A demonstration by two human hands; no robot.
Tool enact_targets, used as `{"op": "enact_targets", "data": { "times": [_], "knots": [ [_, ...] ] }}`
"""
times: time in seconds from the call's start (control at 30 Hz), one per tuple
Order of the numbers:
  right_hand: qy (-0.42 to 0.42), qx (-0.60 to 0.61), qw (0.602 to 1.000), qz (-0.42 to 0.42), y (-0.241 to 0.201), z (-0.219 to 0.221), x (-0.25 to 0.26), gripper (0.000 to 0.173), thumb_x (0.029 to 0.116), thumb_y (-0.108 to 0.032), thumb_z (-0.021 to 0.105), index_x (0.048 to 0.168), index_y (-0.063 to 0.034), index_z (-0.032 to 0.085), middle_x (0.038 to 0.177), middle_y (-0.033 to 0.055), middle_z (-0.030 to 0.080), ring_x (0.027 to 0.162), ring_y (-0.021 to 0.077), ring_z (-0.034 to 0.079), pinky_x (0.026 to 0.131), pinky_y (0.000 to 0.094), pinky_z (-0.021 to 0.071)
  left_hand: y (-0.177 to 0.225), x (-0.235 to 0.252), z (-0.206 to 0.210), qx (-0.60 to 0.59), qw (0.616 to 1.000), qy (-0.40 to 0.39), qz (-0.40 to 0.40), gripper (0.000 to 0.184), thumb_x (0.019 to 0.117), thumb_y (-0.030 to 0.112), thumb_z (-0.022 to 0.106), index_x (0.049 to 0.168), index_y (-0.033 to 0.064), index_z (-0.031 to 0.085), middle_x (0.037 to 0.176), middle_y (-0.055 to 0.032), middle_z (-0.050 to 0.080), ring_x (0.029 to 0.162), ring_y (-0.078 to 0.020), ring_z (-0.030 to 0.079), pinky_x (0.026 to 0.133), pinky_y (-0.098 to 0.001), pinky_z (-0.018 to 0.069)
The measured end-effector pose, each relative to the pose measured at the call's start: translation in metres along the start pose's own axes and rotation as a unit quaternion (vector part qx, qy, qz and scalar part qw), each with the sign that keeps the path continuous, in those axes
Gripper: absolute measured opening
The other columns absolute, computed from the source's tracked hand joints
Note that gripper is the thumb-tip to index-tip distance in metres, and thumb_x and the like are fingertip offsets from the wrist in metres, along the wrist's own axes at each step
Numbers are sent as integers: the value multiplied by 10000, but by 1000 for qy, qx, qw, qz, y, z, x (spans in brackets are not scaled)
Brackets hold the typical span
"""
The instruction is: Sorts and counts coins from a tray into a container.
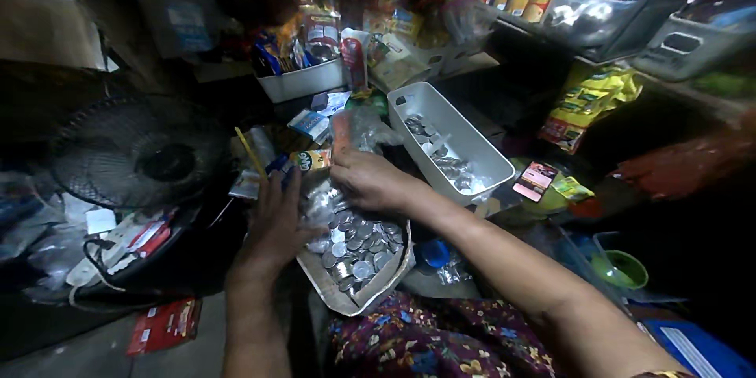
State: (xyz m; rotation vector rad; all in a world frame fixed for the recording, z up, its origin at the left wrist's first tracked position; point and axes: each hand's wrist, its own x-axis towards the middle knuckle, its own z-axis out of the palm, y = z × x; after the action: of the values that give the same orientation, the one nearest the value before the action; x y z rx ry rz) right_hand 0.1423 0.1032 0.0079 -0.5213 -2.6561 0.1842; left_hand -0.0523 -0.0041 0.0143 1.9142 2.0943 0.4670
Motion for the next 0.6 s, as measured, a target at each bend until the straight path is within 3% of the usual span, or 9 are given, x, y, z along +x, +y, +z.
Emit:
{"op": "enact_targets", "data": {
  "times": [0.07,0.13,0.27,0.33,0.43,0.53,0.6],
  "knots": [
    [7,44,999,-14,4,-2,-5,226,849,-134,788,1022,-3,727,1013,176,675,1032,341,645,940,498,518,1,2,3,-21,1000,-10,-9,1038,822,260,868,1636,147,233,1688,-233,75,1479,-491,284,1099,-670,368],
    [17,52,998,-6,3,-2,-5,171,874,-129,768,1003,-18,748,989,163,682,1013,323,653,931,478,526,6,2,5,-34,999,-6,-18,1017,824,217,866,1631,150,251,1688,-221,90,1406,-489,402,1039,-665,429],
    [-5,27,999,40,-6,1,2,183,899,-134,759,1034,-13,733,1039,191,672,1040,352,652,912,509,537,22,0,7,-11,999,9,-53,940,868,186,820,1626,159,265,1597,-231,332,1294,-474,526,991,-657,471],
    [-31,30,998,51,-9,0,4,215,907,-112,739,1080,13,713,1089,223,662,1079,381,642,938,530,523,25,0,8,-19,998,12,-54,934,857,146,825,1618,145,283,1540,-237,403,1290,-467,525,1009,-649,463],
    [-42,82,993,68,-7,-17,-1,229,935,-104,715,1125,24,714,1125,229,668,1092,369,644,972,520,510,27,1,7,4,998,8,-59,926,861,190,830,1614,155,294,1554,-246,382,1262,-476,549,986,-645,482],
    [38,89,991,91,6,-54,-23,211,963,-65,657,1149,15,718,1145,216,691,1087,347,669,972,512,525,26,0,7,12,999,4,-50,930,872,198,821,1621,140,272,1597,-272,303,1302,-489,514,1018,-638,463],
    [71,41,985,152,20,-84,-42,217,956,-19,644,1158,12,717,1145,220,684,1067,356,673,956,517,535,24,1,7,8,999,2,-38,942,872,203,823,1623,123,259,1624,-285,241,1368,-500,445,1065,-627,429]
  ]
}}
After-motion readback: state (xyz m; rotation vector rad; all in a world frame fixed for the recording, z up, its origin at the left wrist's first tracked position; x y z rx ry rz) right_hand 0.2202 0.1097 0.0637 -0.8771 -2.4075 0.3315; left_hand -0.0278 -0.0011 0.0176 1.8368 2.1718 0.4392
